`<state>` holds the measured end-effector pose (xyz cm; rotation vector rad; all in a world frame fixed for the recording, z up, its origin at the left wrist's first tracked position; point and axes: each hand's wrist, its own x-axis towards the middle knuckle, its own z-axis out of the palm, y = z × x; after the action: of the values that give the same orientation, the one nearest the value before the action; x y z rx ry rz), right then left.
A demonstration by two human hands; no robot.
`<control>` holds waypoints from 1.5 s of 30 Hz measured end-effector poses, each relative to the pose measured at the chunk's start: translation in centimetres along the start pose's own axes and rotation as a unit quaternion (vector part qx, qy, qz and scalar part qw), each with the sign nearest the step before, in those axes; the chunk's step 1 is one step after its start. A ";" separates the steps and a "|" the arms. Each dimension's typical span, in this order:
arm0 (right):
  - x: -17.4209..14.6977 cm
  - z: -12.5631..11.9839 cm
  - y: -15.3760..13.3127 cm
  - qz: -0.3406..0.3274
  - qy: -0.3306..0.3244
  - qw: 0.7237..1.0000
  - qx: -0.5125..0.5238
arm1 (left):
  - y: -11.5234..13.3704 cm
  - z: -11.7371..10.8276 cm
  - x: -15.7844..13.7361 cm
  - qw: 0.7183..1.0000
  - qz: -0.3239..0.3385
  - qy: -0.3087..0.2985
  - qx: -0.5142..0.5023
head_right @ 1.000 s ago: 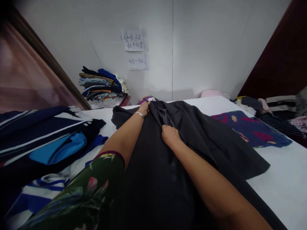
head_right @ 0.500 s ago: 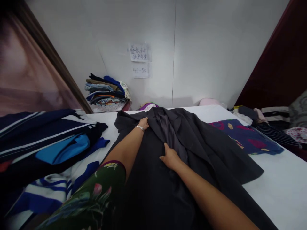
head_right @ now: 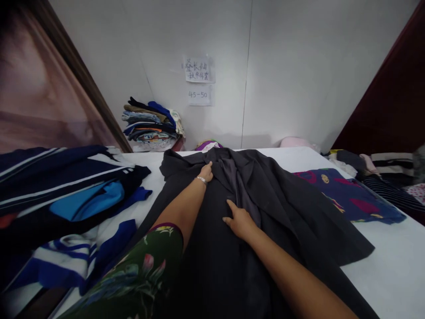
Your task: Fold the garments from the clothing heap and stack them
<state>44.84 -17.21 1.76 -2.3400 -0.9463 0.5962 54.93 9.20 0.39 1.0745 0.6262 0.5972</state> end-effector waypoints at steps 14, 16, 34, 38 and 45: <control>-10.8 3.2 0.4 0.002 -0.126 0.981 0.149 | 9.4 -17.9 -12.2 0.893 0.032 0.087 0.440; -12.2 3.5 0.5 0.014 -0.148 0.975 0.166 | 9.6 -20.4 -14.9 0.859 0.034 0.101 0.501; -21.8 4.9 0.7 0.035 -0.194 0.919 0.342 | 9.3 -20.4 -24.2 0.791 -0.044 0.020 0.610; -22.0 5.5 1.9 0.040 -0.159 0.924 0.345 | 9.9 -20.8 -26.3 0.832 -0.091 -0.019 0.547; -21.6 4.9 1.6 0.018 -0.143 0.931 0.335 | 10.1 -23.2 -32.5 0.889 -0.141 -0.072 0.429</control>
<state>28.64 -32.41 1.28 -1.6829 -0.6716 1.1011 14.71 3.76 7.39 1.7911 0.9281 -0.0556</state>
